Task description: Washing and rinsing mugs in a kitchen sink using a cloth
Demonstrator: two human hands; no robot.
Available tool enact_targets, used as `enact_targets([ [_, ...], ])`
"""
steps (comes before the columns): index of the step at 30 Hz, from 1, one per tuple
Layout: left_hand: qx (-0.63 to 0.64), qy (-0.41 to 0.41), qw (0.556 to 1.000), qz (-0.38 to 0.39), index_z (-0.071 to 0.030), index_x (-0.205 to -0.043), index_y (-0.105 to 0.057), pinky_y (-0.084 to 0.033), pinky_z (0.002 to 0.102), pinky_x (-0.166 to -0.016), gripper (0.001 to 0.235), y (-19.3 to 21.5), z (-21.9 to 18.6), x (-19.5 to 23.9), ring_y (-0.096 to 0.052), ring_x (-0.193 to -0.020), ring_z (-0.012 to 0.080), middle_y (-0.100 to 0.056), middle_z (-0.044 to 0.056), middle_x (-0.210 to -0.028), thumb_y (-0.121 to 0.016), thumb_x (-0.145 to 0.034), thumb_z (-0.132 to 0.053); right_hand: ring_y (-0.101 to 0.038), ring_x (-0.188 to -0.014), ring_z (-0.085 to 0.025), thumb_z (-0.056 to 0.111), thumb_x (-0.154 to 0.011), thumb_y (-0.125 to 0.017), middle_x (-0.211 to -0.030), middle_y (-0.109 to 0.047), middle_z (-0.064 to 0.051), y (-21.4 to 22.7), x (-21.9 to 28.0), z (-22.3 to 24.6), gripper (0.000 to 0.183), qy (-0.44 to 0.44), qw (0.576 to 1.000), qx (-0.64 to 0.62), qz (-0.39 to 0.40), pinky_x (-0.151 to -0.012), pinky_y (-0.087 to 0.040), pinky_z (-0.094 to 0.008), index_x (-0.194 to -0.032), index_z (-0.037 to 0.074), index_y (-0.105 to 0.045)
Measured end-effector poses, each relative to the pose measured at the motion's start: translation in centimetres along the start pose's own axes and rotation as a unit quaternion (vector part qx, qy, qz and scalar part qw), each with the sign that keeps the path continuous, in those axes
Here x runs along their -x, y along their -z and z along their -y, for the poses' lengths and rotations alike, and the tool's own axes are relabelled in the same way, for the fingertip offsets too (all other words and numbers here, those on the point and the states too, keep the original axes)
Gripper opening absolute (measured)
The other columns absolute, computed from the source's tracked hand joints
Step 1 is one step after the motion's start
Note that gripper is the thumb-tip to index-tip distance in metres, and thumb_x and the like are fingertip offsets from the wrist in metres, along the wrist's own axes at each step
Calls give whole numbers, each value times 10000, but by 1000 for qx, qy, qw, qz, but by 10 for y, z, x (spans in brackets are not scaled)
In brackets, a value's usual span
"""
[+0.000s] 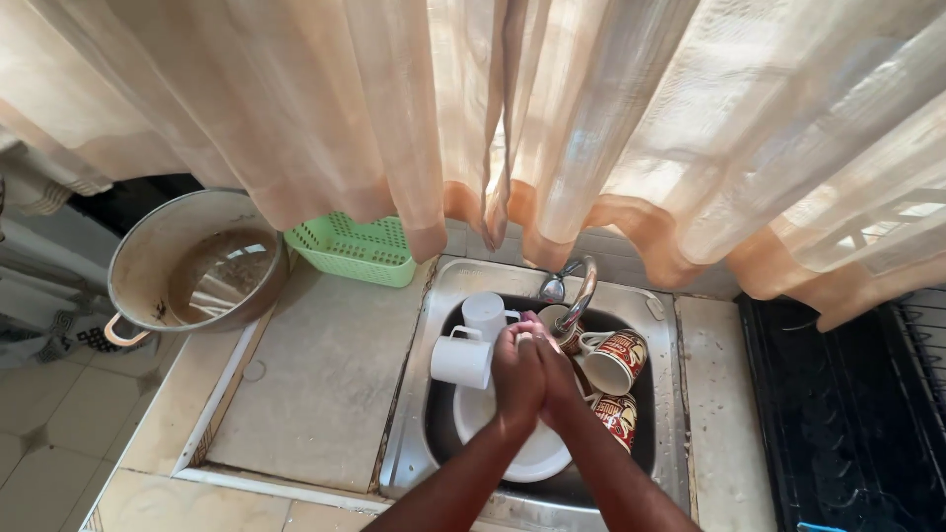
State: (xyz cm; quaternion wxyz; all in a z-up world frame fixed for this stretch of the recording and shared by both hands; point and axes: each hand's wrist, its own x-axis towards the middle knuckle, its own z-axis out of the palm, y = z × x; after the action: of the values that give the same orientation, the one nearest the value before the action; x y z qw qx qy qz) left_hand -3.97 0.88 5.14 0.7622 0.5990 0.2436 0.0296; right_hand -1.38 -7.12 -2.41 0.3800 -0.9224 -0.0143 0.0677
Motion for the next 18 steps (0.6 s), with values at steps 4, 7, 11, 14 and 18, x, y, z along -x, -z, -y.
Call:
enact_targets([
  [4, -68, -33, 996, -47, -195, -914, -708, -480, 388, -1038, 218, -8, 24, -17, -674, -1095, 268, -715, 58, -1019, -528, -792, -196, -545, -1326, -277, 256, -1045, -458, -1389, -579, -207, 18, 30, 41, 511, -108, 920, -376, 16, -1096, -460, -401, -1521, 71, -473],
  [7, -101, -43, 993, -54, -160, -866, -660, -470, 387, -983, 198, -5, 16, -23, -641, -1014, 273, -657, 69, -1000, -495, -761, -192, -499, -1368, -234, 279, -1061, -373, -1471, -554, -181, 34, 53, 73, 537, -174, 782, -598, 24, -1136, -391, -361, -1530, 34, -462],
  [11, -83, -12, 995, -54, -148, -867, -596, -485, 386, -865, 146, 3, 4, -27, -643, -877, 242, -702, 58, -903, -516, -754, -195, -619, -1070, -230, 294, -1088, -463, -1211, -681, -189, -4, 47, -6, 402, -124, 661, -739, 40, -938, -465, -349, -1314, -9, -600],
  [14, 169, 91, 981, -26, -128, -944, -540, -541, 330, -636, 90, 10, 0, -41, -647, -645, 206, -682, 134, -727, -552, -862, -92, -493, -1312, -327, 405, -1045, -312, -1485, -524, -249, 50, 70, 59, 679, -185, 668, -719, 52, -1133, -365, -444, -1504, -80, -436],
  [18, 211, 42, 975, -63, -98, -955, -526, -520, 326, -606, 137, 41, -3, -94, -616, -550, 203, -643, 121, -616, -574, -830, -68, -476, -1399, -374, 380, -1064, -307, -1504, -507, -258, 75, 88, 83, 618, -236, 654, -719, 2, -1187, -364, -556, -1426, -101, -446],
])
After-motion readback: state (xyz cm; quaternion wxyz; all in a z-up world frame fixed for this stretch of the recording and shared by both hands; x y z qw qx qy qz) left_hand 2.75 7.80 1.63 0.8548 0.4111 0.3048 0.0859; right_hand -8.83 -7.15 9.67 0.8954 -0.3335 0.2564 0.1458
